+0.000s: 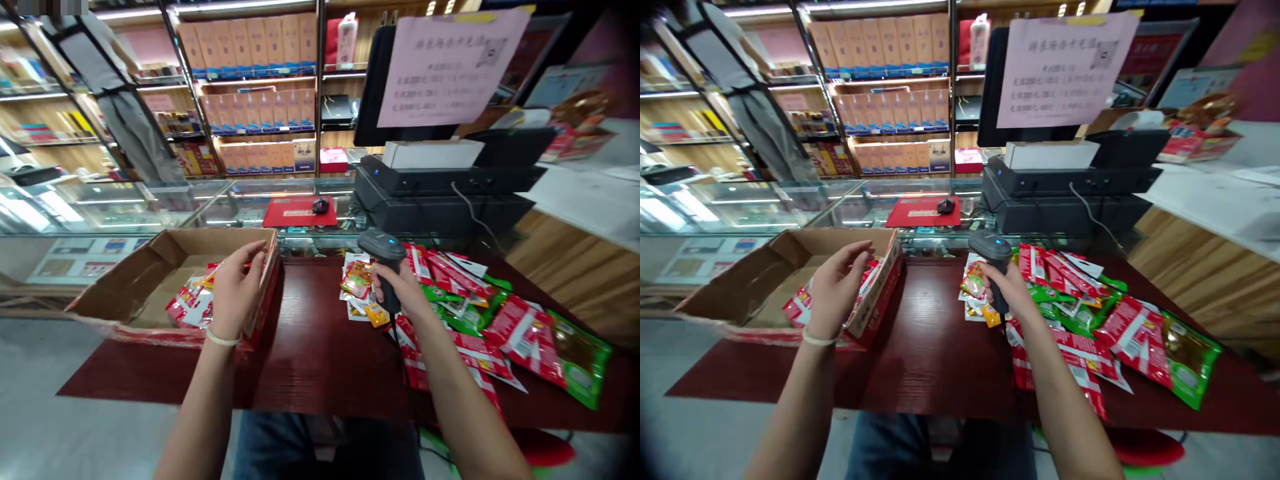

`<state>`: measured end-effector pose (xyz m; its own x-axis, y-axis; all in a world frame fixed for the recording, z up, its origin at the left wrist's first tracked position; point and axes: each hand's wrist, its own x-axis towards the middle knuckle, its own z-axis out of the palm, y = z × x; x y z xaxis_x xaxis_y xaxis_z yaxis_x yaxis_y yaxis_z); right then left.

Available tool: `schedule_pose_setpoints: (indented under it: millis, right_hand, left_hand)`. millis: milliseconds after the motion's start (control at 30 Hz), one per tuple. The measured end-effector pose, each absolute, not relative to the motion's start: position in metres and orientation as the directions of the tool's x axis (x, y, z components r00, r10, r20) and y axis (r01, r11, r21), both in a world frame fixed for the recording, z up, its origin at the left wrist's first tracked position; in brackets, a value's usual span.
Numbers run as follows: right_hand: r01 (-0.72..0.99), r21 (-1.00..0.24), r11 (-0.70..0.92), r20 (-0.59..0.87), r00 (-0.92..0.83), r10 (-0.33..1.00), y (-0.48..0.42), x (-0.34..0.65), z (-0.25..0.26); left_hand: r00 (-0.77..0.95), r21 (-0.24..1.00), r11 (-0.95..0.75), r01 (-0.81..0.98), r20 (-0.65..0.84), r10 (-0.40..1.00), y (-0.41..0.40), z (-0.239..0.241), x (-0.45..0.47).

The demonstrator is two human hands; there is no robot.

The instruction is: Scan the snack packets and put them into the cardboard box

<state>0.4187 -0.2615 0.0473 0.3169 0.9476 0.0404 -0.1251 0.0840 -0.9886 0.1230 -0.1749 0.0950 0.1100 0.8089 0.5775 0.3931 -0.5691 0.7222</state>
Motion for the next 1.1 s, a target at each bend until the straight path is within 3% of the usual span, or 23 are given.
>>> schedule_pose_setpoints:
  millis: [167,433,600,767,1100]
  right_hand:
    - [-0.12,-0.987,0.11,0.052,0.405,0.913,-0.268,0.442,0.043]
    - [-0.165,-0.978,0.13,0.032,0.495,0.868,-0.277,0.468,0.038]
    - [-0.197,-0.97,0.146,0.027,0.506,0.862,-0.28,0.475,0.041]
    - [-0.212,-0.967,0.143,0.014,0.514,0.858,-0.279,0.475,0.039]
    - [-0.229,-0.963,0.14,0.009,0.492,0.871,-0.276,0.471,0.034]
  left_hand:
    - [0.363,0.744,-0.634,0.211,0.542,0.758,-0.19,0.084,0.204]
    - [0.603,0.653,-0.674,0.346,0.396,0.693,-0.155,-0.017,0.322]
    - [0.602,0.58,-0.622,0.526,0.263,0.754,-0.16,-0.06,0.341]
    - [0.635,0.482,-0.649,0.588,0.222,0.74,-0.172,-0.063,0.336]
    - [0.638,0.606,-0.521,0.601,0.029,0.769,-0.156,-0.059,0.328]
